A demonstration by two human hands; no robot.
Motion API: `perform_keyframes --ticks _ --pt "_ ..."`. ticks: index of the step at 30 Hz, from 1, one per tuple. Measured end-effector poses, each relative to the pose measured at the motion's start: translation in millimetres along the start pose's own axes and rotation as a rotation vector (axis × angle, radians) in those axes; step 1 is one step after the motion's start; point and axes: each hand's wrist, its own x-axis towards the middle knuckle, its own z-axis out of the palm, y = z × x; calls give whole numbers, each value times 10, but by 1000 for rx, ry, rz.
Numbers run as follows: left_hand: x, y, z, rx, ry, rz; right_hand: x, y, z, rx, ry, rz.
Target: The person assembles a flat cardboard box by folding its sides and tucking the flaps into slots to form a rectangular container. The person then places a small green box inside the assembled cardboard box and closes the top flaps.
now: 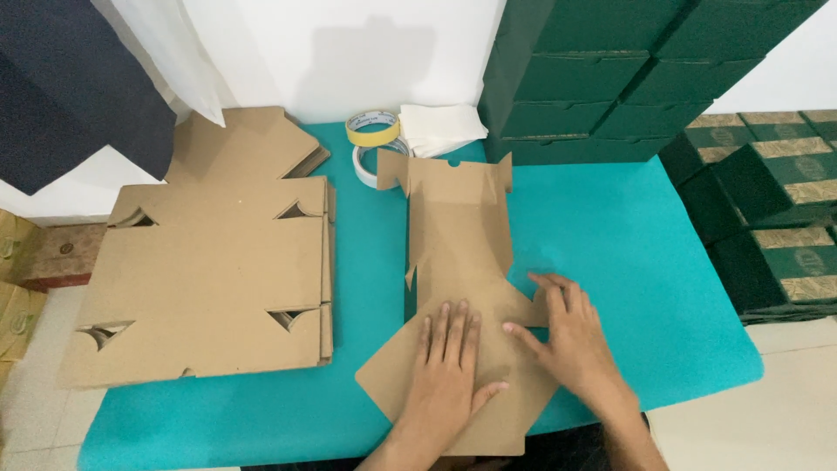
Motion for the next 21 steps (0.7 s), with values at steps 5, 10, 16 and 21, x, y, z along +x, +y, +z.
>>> perform_keyframes --ticks 5,10,16,21 --pt "48 -39 -107 -18 24 -1 280 306 -185 13 -266 -156" --pt "36 -23 -112 81 26 -37 503 284 -253 23 -490 -32" --pt "42 0 -115 105 18 -47 593 394 -255 40 -453 -131" --pt "26 -12 -91 13 32 -25 618 458 -480 436 -593 177"
